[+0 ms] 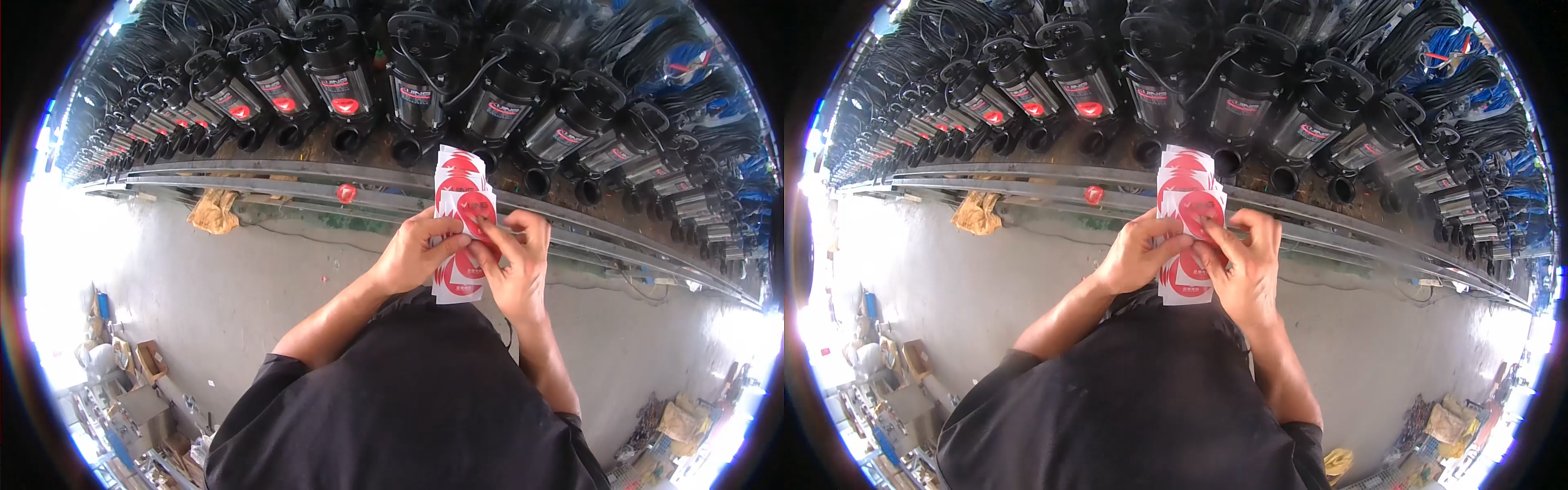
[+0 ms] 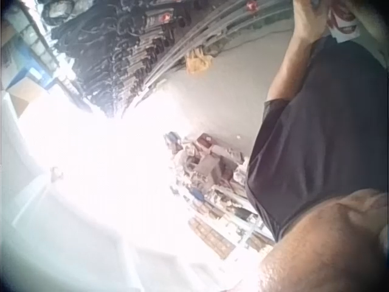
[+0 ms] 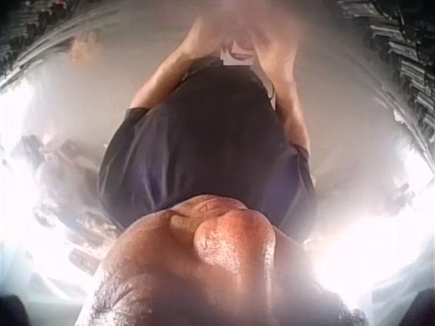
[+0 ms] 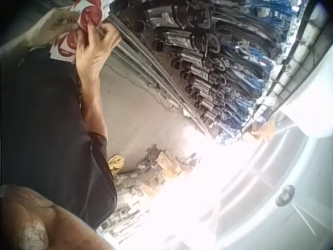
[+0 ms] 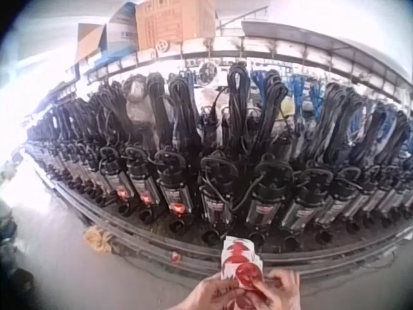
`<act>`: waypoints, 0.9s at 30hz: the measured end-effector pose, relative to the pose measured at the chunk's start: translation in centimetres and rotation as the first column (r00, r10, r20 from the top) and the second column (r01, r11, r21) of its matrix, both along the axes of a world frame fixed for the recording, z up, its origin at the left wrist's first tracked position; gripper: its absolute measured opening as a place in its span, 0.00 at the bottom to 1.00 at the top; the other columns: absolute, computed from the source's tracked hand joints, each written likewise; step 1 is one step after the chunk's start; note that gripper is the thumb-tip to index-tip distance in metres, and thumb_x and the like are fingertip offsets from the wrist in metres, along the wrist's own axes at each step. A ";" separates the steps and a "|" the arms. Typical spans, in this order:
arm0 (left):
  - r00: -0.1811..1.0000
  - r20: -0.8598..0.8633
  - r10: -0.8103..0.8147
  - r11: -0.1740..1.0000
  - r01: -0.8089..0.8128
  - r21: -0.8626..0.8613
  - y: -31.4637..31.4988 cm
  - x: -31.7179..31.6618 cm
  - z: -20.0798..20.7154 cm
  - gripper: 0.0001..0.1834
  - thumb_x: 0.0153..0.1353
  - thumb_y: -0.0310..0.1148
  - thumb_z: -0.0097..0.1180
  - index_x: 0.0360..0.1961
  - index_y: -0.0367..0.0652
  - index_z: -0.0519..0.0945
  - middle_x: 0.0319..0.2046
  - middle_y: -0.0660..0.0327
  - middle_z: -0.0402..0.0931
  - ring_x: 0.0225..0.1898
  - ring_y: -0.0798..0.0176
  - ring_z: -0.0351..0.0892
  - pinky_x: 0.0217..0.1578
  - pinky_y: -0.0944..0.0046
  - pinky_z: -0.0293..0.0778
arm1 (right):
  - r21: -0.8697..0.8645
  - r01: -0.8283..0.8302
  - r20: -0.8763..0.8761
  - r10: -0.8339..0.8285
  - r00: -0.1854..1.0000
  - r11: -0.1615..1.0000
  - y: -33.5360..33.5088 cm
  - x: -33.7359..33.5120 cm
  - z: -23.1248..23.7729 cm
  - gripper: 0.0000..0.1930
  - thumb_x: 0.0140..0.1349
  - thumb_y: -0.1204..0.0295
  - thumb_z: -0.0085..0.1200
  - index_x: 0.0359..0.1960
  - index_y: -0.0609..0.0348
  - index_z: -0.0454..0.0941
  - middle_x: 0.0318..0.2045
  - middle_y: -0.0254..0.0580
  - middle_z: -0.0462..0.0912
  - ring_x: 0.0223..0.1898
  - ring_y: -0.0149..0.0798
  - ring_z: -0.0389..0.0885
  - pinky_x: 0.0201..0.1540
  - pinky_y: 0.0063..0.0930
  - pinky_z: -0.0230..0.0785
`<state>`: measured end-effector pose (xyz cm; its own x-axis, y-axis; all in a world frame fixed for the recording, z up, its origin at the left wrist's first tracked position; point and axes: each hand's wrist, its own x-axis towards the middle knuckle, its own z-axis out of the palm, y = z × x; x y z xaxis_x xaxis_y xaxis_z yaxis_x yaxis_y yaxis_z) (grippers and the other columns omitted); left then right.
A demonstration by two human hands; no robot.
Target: The person peels circular stickers from a sheet by hand and applies them to the circular centers of black metal pump housings lined up on a rack.
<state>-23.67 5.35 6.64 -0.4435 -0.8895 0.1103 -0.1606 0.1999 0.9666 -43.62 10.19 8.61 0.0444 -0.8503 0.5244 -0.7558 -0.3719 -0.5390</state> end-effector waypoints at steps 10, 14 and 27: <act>0.998 0.058 0.021 0.987 -0.011 -0.161 2.2 -2.4 1.0 0.06 0.66 0.24 0.65 0.41 0.32 0.85 0.39 0.49 0.82 0.35 0.50 0.84 0.37 0.56 0.79 | 0.227 -0.267 0.271 0.203 0.941 0.937 1.5 -3.1 -0.6 0.12 0.64 0.80 0.65 0.49 0.64 0.86 0.39 0.44 0.83 0.38 0.47 0.82 0.40 0.39 0.77; 0.996 0.059 0.063 0.987 -0.053 -0.154 2.7 -2.8 1.1 0.07 0.65 0.26 0.67 0.40 0.34 0.85 0.36 0.50 0.81 0.31 0.57 0.81 0.32 0.60 0.75 | 0.229 -0.258 0.308 0.181 0.934 0.939 1.8 -2.9 -0.5 0.11 0.63 0.83 0.63 0.47 0.65 0.85 0.39 0.46 0.83 0.34 0.46 0.83 0.36 0.37 0.78; 0.997 0.062 0.053 0.982 -0.041 -0.184 2.6 -2.6 1.9 0.06 0.67 0.26 0.65 0.39 0.34 0.82 0.32 0.51 0.79 0.30 0.53 0.79 0.30 0.57 0.72 | 0.211 -0.318 0.246 0.264 0.933 0.924 1.1 -3.1 0.5 0.08 0.61 0.82 0.65 0.42 0.67 0.85 0.35 0.46 0.83 0.33 0.46 0.85 0.35 0.34 0.79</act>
<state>-26.31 7.99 8.58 -0.4136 -0.8771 0.2442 -0.2367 0.3625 0.9014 -46.75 11.28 9.09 0.2216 -0.9185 0.3276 -0.4942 -0.3954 -0.7743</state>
